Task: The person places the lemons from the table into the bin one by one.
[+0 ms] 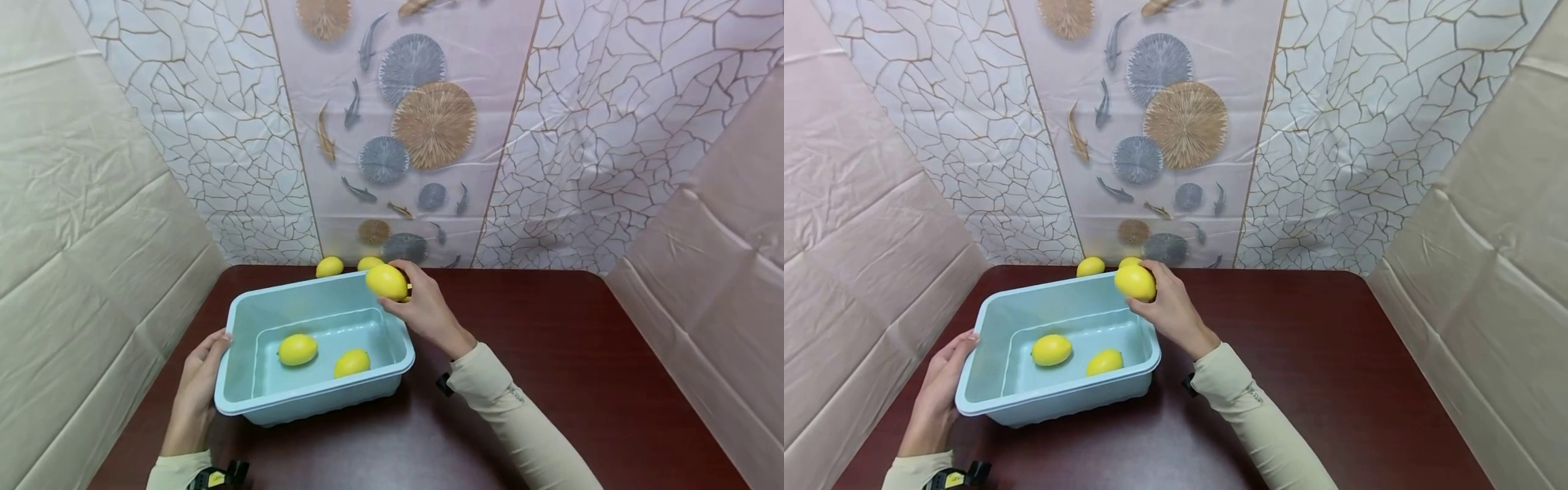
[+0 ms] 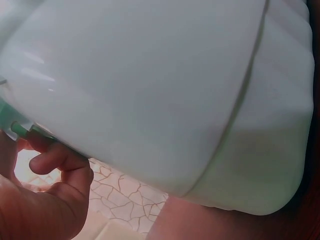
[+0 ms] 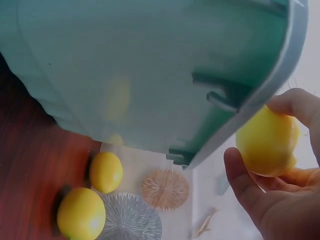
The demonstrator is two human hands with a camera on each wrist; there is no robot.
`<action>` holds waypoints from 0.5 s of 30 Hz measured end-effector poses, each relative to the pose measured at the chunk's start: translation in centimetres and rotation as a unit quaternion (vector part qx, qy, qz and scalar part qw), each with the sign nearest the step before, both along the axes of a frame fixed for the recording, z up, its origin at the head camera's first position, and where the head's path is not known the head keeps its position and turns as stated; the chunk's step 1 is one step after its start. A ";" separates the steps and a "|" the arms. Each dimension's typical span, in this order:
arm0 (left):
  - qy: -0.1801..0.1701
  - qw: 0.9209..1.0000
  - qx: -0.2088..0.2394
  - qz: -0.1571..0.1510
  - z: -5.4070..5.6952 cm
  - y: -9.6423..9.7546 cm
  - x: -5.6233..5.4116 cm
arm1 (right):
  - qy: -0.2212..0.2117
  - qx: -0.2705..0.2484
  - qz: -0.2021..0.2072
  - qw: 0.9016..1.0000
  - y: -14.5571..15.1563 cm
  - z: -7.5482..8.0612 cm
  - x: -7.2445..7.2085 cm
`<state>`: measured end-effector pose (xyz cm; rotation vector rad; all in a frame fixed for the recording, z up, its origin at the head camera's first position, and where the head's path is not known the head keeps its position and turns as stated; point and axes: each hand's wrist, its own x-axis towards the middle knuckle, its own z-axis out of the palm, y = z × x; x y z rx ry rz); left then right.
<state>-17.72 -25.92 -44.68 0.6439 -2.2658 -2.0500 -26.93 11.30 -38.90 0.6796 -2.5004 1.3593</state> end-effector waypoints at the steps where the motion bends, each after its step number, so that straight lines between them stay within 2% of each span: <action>1: -0.001 1.000 -0.002 0.000 0.0 -0.1 0.0 | -0.002 0.001 0.004 1.000 -0.2 0.0 0.0; 6: -0.001 1.000 -0.005 0.000 -0.1 -0.2 0.1 | -0.011 0.009 0.018 1.000 -0.6 -0.1 0.0; 15: 0.006 1.000 0.013 0.003 -0.1 0.1 -0.3 | -0.002 0.019 0.017 1.000 -0.8 -0.4 -0.3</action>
